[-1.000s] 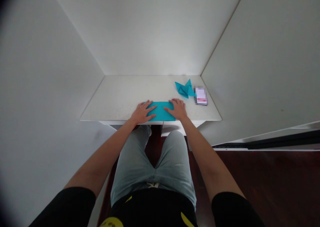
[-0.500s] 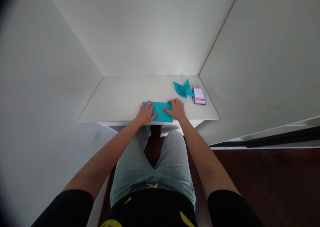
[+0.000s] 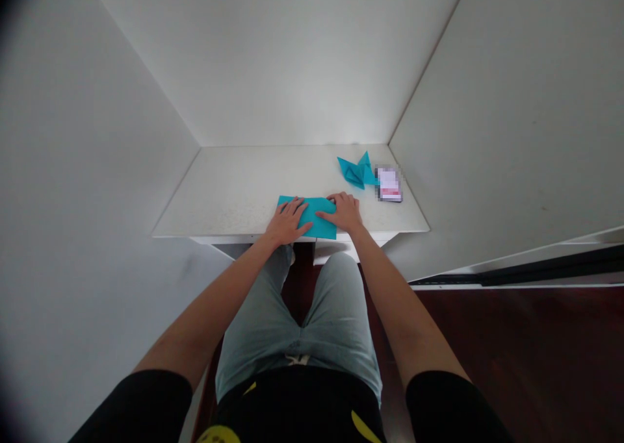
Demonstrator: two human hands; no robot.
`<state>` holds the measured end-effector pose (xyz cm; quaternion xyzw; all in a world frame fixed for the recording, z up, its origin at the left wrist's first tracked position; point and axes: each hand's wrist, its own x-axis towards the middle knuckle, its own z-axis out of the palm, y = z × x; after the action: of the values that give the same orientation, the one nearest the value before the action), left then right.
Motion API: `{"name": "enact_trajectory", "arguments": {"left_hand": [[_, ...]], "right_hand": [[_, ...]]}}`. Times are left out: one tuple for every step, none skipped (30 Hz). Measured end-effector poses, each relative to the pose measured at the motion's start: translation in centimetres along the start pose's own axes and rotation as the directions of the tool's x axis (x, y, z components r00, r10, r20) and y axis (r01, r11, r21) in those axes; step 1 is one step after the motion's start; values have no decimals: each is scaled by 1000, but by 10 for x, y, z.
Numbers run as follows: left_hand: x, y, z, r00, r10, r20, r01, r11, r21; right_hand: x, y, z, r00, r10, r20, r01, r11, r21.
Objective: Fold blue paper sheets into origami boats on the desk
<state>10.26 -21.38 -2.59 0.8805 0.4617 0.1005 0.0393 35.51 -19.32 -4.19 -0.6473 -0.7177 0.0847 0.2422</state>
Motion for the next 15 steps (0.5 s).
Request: {"name": "enact_trajectory", "arguments": {"left_hand": [[0,0,0,1000,-1,0,1,1000,2],[0,1,-1,1000,-4,-2,4,1000,3],[0,1,-1,1000,-5,-3,5,1000,4],[0,1,-2,1000,-7,-6,7,1000,3],[0,1,-2,1000,-7,-8,7,1000,2],[0,1,-2,1000,-8,-9,8,1000,-2],[0,1,-3,1000,-10,-11,10,1000,-6],[0,1,-3,1000,-13,-12,13,1000,-10],[0,2,-4,1000,-16,-12,16,1000,-14],[-1,2,-5,1000,-19,-10,19,1000,-17],[-1,2,-5,1000,-19,-7,19,1000,-18],[-1,2,-6,1000,-17,-5,17,1000,-18],[-2,3,-6,1000,-12,-4,12,1000,-18],[-2,3,-6,1000,-6,-3,6,1000,-17],[-2,2,-6,1000,1,-2,-1,1000,-14]], "right_hand": [[0,0,0,1000,3,-2,-3,1000,-4],[0,1,-1,1000,7,-5,-7,1000,2],[0,1,-3,1000,10,-11,-9,1000,17],[-1,1,-4,1000,5,-18,-4,999,38],[-2,1,-7,1000,-11,-28,13,998,64],[-3,0,-9,998,-45,-35,48,995,91],[-5,-1,-12,995,-93,-33,96,989,115],[-8,-3,-14,988,-150,-24,152,979,133],[-11,-6,-16,978,-210,-4,208,968,143],[-15,-10,-17,964,-264,25,258,955,144],[-20,-14,-18,949,-308,62,297,945,138],[-25,-18,-18,935,-340,99,327,937,125],[-31,-22,-17,923,-361,132,349,931,108],[-38,-26,-16,914,-375,157,364,927,91],[-45,-29,-14,909,-380,172,373,925,73]]}}
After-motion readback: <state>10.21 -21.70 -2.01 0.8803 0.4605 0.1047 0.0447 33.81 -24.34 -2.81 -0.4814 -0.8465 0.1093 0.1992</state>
